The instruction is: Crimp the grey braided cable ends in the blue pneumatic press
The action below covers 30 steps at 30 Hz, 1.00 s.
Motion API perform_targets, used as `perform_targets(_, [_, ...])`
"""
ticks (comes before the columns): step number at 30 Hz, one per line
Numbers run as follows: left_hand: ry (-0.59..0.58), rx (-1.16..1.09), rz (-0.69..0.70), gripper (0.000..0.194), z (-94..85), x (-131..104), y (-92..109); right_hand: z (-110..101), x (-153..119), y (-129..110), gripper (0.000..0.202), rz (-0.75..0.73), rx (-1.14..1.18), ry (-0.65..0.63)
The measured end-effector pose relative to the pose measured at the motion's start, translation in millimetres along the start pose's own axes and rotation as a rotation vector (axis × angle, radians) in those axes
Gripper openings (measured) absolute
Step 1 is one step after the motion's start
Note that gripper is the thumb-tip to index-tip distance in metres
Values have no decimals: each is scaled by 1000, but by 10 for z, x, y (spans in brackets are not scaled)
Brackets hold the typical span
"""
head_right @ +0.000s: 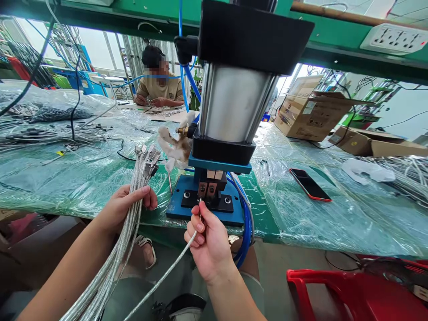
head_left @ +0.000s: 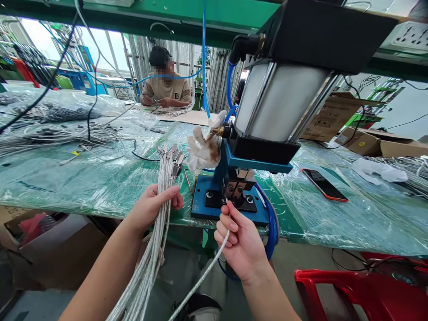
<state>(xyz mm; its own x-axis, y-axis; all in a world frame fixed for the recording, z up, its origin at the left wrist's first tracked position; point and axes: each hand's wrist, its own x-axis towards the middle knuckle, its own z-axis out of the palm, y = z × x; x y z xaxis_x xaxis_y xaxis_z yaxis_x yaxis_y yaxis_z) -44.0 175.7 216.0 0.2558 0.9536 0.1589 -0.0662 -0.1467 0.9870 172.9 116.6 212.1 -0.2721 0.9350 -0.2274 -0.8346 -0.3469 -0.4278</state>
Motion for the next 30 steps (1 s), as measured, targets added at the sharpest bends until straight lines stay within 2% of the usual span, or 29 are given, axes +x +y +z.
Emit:
perform_targets(23, [-23,8,-12,38,-7,1,28,-22,7,9,22,-15,-30,-8])
perform_targets(28, [-10,-23,-3,37,-9,-7,8,84,-171,-25,25,13,-117,-33])
perform_targets(30, [-22,-46,9,36,-12,-15,4,34,-284,57,29,41,-243,-45])
